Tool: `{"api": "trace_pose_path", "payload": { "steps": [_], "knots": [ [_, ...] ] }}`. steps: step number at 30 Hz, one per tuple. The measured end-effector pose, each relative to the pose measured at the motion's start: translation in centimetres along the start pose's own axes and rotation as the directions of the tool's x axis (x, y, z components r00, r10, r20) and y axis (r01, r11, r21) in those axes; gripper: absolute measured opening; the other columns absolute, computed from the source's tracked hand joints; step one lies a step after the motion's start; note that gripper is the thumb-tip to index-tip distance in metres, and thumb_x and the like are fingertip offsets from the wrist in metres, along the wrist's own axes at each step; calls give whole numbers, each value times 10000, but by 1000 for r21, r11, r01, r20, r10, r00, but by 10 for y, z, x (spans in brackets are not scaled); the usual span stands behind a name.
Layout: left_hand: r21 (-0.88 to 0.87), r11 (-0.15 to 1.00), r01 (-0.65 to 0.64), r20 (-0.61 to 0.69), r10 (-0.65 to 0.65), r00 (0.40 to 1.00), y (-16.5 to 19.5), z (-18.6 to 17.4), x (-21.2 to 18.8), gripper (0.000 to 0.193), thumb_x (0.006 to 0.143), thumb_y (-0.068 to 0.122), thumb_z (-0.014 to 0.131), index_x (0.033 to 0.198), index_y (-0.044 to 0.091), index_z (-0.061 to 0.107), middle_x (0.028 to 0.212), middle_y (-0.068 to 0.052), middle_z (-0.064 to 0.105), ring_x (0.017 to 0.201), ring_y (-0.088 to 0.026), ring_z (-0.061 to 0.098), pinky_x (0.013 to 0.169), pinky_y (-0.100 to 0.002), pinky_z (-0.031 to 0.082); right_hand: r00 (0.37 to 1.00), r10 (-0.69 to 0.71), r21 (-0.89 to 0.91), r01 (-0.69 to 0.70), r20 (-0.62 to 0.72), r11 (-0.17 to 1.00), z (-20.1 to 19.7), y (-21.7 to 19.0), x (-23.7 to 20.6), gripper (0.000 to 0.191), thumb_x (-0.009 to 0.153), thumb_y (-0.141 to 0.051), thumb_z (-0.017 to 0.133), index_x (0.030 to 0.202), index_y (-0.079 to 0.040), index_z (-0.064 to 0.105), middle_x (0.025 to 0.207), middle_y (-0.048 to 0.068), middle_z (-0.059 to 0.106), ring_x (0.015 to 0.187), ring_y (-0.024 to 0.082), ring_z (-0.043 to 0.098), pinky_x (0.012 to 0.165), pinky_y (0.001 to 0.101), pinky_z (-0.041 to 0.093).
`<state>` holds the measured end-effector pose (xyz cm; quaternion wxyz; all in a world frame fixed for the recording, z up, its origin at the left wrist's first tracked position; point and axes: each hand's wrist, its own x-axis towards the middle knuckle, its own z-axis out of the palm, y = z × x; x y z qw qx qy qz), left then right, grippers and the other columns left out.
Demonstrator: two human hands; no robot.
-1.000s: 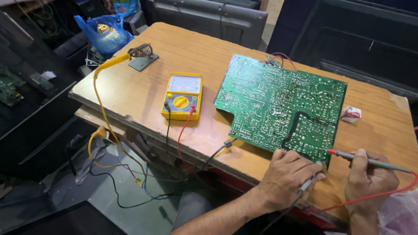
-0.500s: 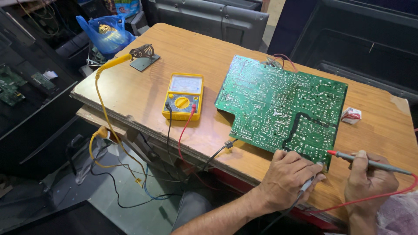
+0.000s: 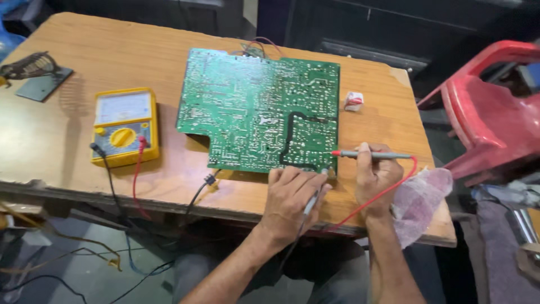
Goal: The person tests a large green circuit board on a wooden workbench using a yellow analog multimeter. They connect the multimeter leads, adjust the meter's dial, and probe different points on the board's underside with the red and black test probes, repositioning the board and leads between measurements.
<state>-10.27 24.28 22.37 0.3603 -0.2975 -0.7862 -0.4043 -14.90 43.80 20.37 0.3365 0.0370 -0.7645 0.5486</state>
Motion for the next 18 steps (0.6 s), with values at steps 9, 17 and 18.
{"api": "trace_pose_path", "payload": {
  "steps": [9, 17, 18],
  "knots": [
    [4, 1000, 1, 5, -1, 1000, -1, 4, 1, 230, 954, 122, 743, 1168, 64, 683, 1023, -23, 717, 922, -206, 609, 845, -381, 393, 1000, 11, -9, -11, -6, 1000, -1, 2, 2, 179, 1067, -128, 623, 964, 12, 664, 810, -14, 631, 722, 22, 528, 630, 203, 425],
    [18, 1000, 4, 10, -4, 1000, -1, 6, 1, 227, 955, 127, 742, 1166, 68, 685, 1020, -15, 719, 925, -201, 611, 845, -380, 385, 999, 37, -20, -37, 8, 999, -1, 1, 3, 182, 1066, -134, 618, 965, 9, 668, 808, -19, 640, 693, 16, 518, 612, 198, 410],
    [15, 1000, 5, 8, -5, 1000, -1, 6, 1, 225, 955, 125, 742, 1166, 69, 685, 1021, -15, 719, 926, -200, 612, 846, -379, 385, 999, 46, -15, -46, 5, 999, 0, 1, 3, 180, 1064, -130, 621, 964, 11, 669, 804, -14, 637, 689, 20, 513, 607, 202, 403]
  ]
}}
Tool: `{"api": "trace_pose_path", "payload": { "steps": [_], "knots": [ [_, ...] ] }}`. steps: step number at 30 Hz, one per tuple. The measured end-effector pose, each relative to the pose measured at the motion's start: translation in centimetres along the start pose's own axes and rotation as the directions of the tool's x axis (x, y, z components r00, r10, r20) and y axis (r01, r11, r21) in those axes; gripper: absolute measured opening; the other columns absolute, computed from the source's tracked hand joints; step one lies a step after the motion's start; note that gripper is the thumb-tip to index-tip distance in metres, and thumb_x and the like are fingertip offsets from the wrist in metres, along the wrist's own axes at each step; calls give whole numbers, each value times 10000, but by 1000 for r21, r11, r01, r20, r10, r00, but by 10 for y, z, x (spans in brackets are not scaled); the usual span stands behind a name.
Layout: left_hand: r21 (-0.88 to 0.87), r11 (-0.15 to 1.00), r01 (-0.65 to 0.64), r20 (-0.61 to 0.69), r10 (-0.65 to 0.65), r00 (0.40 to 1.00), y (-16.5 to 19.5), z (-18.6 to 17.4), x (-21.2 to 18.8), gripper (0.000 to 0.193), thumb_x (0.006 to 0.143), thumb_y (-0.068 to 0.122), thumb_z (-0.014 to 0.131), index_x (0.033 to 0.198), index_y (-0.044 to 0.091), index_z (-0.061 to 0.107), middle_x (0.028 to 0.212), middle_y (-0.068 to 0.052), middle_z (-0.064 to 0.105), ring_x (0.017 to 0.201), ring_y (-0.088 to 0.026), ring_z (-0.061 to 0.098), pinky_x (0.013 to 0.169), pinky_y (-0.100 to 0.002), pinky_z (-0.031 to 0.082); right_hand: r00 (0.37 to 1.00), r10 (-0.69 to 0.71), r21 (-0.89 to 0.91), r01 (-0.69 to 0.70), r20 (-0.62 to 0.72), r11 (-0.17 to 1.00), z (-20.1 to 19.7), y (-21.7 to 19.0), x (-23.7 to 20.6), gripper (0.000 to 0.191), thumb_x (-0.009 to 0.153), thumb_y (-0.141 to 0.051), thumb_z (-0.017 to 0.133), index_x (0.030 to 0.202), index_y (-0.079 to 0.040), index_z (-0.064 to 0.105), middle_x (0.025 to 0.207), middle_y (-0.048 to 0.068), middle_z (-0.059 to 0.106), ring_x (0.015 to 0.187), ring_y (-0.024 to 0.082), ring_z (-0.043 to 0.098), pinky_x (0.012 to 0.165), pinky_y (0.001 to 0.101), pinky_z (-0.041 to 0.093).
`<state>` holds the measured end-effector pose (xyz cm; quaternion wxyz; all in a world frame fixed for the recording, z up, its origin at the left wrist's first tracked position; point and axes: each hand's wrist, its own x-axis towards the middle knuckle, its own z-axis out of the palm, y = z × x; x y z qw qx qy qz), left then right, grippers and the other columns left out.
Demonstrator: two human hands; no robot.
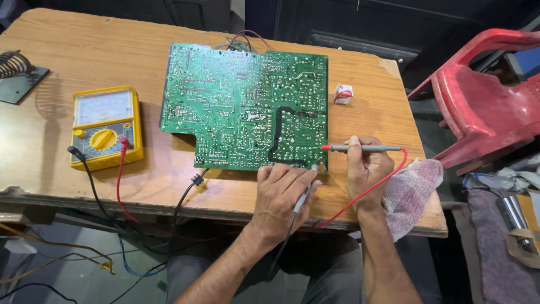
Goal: The person tests a large green circuit board on a wooden workbench using a yellow analog multimeter. They connect the multimeter leads, adjust the meter's dial, and probe different points on the board's underside with the red and black test probes, repositioning the board and leads between measurements.
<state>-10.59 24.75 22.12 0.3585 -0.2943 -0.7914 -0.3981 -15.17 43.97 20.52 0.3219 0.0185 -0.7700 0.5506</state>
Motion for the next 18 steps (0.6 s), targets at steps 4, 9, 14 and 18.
{"api": "trace_pose_path", "payload": {
  "steps": [4, 9, 14, 18],
  "knots": [
    [-11, 1000, 1, 4, -1, 1000, 0, 1, 0, 218, 959, 115, 738, 1165, 69, 684, 1030, -16, 722, 926, -197, 611, 851, -375, 388, 999, -17, 18, 17, -46, 1000, -2, 1, 0, 170, 1066, -112, 614, 969, 20, 659, 824, 1, 655, 717, 31, 546, 633, 210, 432],
    [-13, 1000, 3, 2, -3, 1000, 0, 1, -1, 211, 961, 115, 740, 1159, 70, 684, 1026, -11, 722, 928, -197, 611, 852, -371, 389, 997, -30, 51, 34, -76, 998, -4, 5, -1, 172, 1078, -101, 604, 965, 23, 639, 839, 10, 659, 740, 38, 555, 660, 216, 450],
    [-2, 1000, 1, 4, -1, 1000, -1, 1, -1, 212, 961, 120, 743, 1158, 67, 685, 1019, -7, 722, 932, -196, 609, 846, -374, 385, 994, 45, -30, -48, -101, 998, -4, 10, -3, 174, 1065, -117, 628, 960, 21, 653, 765, 20, 609, 639, 50, 482, 575, 228, 380],
    [-2, 1000, 1, 1, -1, 1000, -1, 1, -1, 210, 959, 122, 744, 1153, 71, 684, 1022, -6, 722, 935, -196, 609, 851, -375, 385, 994, -30, -31, 26, -104, 999, -5, 13, -2, 168, 1071, -117, 630, 975, 20, 652, 818, 13, 649, 707, 37, 533, 626, 211, 427]
  ]
}}
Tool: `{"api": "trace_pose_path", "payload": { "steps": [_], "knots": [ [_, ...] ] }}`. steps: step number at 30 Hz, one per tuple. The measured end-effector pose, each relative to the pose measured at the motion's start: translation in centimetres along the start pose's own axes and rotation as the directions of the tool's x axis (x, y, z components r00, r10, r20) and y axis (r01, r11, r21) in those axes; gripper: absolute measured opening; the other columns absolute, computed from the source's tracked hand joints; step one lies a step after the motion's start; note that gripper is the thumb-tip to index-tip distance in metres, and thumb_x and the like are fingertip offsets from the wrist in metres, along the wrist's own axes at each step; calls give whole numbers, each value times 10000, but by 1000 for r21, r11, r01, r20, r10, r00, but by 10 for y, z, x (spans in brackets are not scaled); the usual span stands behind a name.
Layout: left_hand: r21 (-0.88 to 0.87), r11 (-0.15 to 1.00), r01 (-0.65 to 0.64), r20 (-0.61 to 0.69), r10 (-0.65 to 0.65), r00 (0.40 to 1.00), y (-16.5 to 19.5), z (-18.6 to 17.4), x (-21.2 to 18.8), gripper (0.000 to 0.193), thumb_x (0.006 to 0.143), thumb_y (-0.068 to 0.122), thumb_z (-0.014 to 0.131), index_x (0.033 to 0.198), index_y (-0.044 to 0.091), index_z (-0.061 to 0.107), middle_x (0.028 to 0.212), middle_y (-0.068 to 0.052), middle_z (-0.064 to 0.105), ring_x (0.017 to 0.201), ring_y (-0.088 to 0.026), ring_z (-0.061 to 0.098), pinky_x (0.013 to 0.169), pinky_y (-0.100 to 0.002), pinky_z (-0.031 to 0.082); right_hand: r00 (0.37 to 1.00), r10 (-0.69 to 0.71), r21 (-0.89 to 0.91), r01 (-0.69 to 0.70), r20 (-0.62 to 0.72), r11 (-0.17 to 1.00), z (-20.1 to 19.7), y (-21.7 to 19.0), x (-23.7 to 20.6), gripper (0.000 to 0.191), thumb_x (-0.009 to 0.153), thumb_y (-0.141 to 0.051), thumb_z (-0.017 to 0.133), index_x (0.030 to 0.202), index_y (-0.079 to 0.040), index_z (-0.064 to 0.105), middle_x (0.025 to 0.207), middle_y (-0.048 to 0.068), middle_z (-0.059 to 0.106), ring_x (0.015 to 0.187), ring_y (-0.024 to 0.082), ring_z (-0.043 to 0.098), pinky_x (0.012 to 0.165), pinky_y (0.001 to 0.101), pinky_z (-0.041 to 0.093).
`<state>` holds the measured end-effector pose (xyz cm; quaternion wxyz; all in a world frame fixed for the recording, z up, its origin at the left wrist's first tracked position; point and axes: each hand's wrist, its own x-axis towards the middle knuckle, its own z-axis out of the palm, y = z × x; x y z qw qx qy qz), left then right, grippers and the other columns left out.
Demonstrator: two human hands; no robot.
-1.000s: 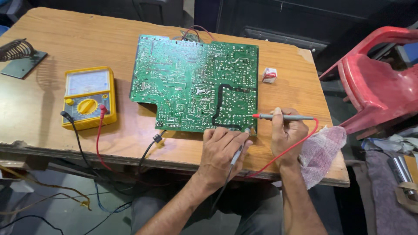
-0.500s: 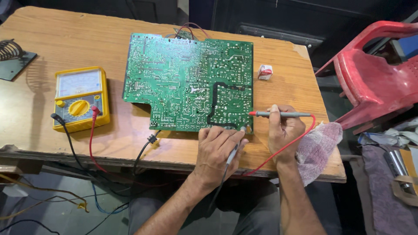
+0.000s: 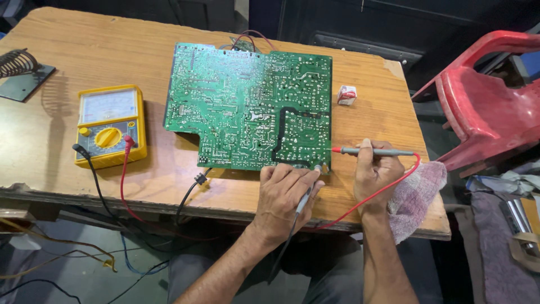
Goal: The person tests a large green circuit board on a wooden workbench using a yellow analog multimeter. They connect the multimeter leads, adjust the meter's dial, and probe different points on the board's underside with the red and black test probes, repositioning the board and leads between measurements.
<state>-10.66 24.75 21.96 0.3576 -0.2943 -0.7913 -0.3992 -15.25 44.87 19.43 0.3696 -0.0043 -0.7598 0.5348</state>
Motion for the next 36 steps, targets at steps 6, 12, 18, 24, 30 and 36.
{"api": "trace_pose_path", "payload": {
  "steps": [6, 12, 18, 24, 30, 36],
  "knots": [
    [-1, 1000, 2, 3, -2, 1000, -1, -1, 0, 212, 957, 125, 745, 1153, 72, 683, 1023, -9, 721, 942, -198, 610, 852, -376, 383, 1000, -19, 4, 19, 7, 1000, 0, 1, 0, 174, 1076, -120, 627, 975, 21, 647, 822, 14, 652, 720, 40, 557, 639, 209, 445],
    [1, 1000, 7, 15, -7, 1000, 0, 0, 0, 209, 963, 127, 740, 1157, 71, 683, 1030, -7, 723, 943, -195, 605, 856, -375, 386, 1000, 3, -10, -2, 7, 1000, 0, -3, 0, 175, 1068, -122, 626, 978, 25, 654, 817, 17, 660, 706, 42, 550, 626, 210, 437],
    [10, 1000, 7, 22, -7, 1000, 0, -1, 0, 215, 967, 128, 739, 1164, 64, 682, 1029, -9, 721, 941, -195, 601, 859, -374, 386, 1000, 18, -21, -18, 1, 1000, 0, -4, 1, 182, 1067, -131, 634, 980, 26, 664, 799, 14, 647, 678, 40, 516, 607, 211, 414],
    [8, 1000, 1, 9, -1, 1000, 1, 0, -1, 215, 967, 128, 738, 1164, 61, 683, 1030, -13, 719, 947, -195, 604, 862, -374, 386, 999, 41, -3, -41, 4, 999, 1, -7, 0, 182, 1066, -137, 632, 977, 19, 663, 787, 4, 635, 663, 34, 509, 591, 212, 405],
    [2, 1000, 4, 14, -4, 1000, 2, -2, 0, 221, 967, 126, 742, 1171, 61, 684, 1028, -18, 718, 944, -197, 607, 860, -373, 389, 997, 20, 41, -23, 74, 999, 3, -12, -2, 177, 1081, -131, 624, 990, 11, 679, 823, -5, 643, 718, 32, 530, 636, 204, 415],
    [-18, 1000, 2, 8, -2, 1000, 0, -4, -3, 230, 969, 137, 736, 1181, 62, 686, 1018, -21, 714, 939, -204, 603, 855, -389, 380, 996, 5, -27, -2, 88, 1000, 2, -7, -3, 190, 1077, -151, 628, 988, 6, 688, 789, -14, 616, 708, 39, 532, 633, 225, 434]
  ]
}}
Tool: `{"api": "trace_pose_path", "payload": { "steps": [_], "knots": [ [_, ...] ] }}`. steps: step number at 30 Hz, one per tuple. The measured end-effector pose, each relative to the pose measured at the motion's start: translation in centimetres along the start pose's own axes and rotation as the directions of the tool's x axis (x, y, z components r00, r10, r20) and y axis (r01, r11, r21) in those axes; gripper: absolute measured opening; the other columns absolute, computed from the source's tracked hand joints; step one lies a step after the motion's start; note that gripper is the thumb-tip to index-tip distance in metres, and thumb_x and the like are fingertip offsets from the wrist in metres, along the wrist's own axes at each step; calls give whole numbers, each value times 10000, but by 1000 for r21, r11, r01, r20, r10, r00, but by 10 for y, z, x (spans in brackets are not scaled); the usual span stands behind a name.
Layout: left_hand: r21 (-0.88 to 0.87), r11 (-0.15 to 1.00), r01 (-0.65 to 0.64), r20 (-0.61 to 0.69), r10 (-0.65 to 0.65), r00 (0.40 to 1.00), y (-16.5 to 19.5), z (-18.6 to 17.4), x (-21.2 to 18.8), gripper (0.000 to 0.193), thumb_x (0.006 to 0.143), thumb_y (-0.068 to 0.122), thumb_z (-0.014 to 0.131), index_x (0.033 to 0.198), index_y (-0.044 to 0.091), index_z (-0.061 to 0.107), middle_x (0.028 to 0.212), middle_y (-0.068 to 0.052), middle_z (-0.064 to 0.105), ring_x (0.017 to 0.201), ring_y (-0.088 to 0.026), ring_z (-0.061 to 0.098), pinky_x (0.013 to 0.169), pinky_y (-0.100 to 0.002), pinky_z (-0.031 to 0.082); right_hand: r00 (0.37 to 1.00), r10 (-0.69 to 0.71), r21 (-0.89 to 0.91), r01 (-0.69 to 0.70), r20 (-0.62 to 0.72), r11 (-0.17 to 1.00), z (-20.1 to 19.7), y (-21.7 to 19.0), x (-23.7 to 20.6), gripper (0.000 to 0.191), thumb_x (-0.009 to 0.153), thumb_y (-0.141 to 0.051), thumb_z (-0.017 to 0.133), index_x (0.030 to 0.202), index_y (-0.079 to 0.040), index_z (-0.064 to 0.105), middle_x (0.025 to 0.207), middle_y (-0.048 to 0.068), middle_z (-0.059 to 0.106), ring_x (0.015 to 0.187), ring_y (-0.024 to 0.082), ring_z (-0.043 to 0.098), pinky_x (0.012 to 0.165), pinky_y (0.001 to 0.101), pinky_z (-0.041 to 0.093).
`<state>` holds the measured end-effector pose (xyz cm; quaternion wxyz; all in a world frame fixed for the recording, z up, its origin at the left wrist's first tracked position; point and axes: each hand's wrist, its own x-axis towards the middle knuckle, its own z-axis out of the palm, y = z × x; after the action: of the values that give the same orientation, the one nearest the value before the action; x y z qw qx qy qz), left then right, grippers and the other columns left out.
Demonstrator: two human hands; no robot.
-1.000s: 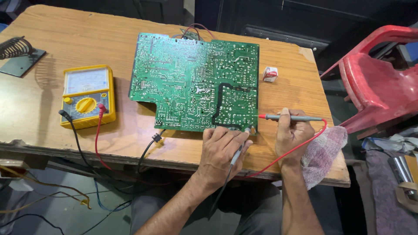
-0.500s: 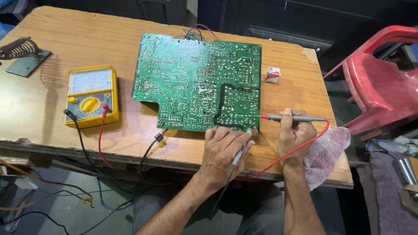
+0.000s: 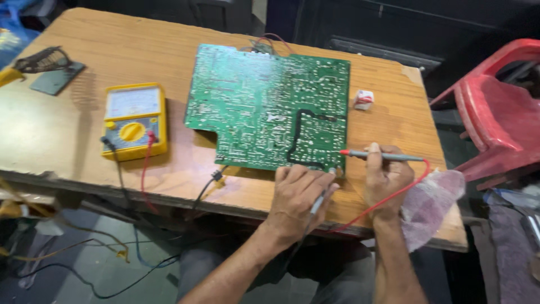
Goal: The person tests a large green circuit board on a wooden workbench using a yellow analog multimeter. They connect the multimeter leads, adjust the meter's dial, and probe different points on the board's underside with the red and black test probes, repositioning the board and leads between measurements.
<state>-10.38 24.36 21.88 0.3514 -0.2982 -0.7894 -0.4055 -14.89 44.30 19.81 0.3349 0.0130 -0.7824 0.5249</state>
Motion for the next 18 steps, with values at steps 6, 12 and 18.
{"api": "trace_pose_path", "payload": {
  "steps": [6, 12, 18],
  "knots": [
    [25, 1000, 14, -2, -14, 1000, -4, -6, -6, 233, 992, 162, 727, 1205, 75, 690, 999, -21, 694, 947, -206, 585, 886, -406, 370, 999, -52, -168, 54, 18, 984, -2, 12, 0, 300, 1137, -157, 646, 906, 34, 658, 734, 12, 620, 673, 79, 541, 676, 287, 449],
    [32, 999, 1, -25, 0, 1000, -5, -7, -11, 207, 1039, 173, 728, 1223, 92, 679, 1005, 3, 699, 948, -170, 584, 890, -347, 374, 995, -92, 29, 91, 41, 995, 1, 34, -3, 209, 1162, -72, 615, 1054, 105, 639, 892, 69, 674, 791, 95, 618, 737, 237, 503],
    [30, 999, 20, -23, -19, 1000, -5, -9, -14, 208, 1022, 179, 735, 1204, 95, 681, 1003, 10, 698, 950, -170, 582, 892, -351, 370, 995, -96, 94, 93, 32, 991, 3, 40, -7, 229, 1195, -65, 608, 1057, 117, 622, 934, 98, 686, 835, 110, 646, 792, 230, 526]
  ]
}}
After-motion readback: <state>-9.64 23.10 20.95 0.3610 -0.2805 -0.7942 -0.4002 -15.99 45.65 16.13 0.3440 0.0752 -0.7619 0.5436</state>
